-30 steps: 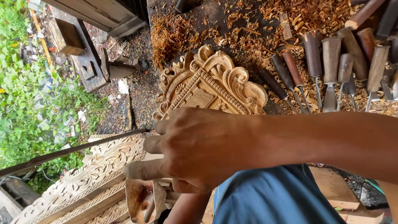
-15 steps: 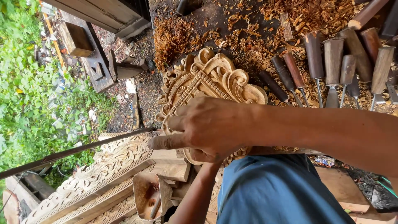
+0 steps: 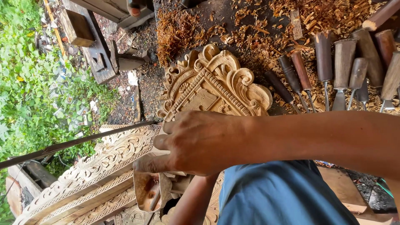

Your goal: The person carves detailed designs into an ornate wooden plaque using carving chisels and wipes away shavings by hand.

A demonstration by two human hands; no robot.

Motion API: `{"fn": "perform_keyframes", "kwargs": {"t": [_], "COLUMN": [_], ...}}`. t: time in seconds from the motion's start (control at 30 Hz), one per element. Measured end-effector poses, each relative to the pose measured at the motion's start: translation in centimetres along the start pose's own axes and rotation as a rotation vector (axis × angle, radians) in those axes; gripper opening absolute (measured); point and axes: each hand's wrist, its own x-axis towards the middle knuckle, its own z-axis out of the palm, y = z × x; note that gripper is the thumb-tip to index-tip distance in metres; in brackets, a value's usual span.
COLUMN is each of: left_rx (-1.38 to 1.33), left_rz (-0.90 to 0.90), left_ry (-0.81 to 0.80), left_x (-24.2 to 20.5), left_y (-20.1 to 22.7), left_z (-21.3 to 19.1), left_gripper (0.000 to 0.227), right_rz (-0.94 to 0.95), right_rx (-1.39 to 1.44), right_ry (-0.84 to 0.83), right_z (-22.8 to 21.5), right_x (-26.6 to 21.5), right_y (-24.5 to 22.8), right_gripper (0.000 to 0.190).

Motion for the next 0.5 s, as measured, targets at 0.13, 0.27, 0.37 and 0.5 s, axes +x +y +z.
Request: {"fn": "perform_keyframes", "kwargs": {"t": [0.13, 0.27, 0.37, 0.5], "left_rx": [-0.014, -0.019, -0.016, -0.015], "left_rz": [-0.015, -0.02, -0.003, 0.011], "left_ry": [0.014, 0.005, -0.021, -0.04], "left_x": [-1.3, -1.6, 0.0, 1.3], "left_y": [-0.1, -0.2, -0.6, 0.0], "left_z": [-1.7, -1.9, -0.5, 0.7], "left_gripper": [0.028, 0.028, 0.028, 0.028], "right_rz": [-0.051, 0.09, 0.228, 0.01], "right_rx": [-0.021, 0.112, 0.204, 0.099], "right_ry": [0.04, -0.179, -0.462, 0.132], "right_z": [0.2, 1.1, 1.9, 1.4], "right_x": [-0.5, -0.9, -1.6, -2.9], "right_y": [-1.1, -1.5, -0.6, -0.2], "right_gripper": [0.061, 0.05, 0.063, 0.071]}}
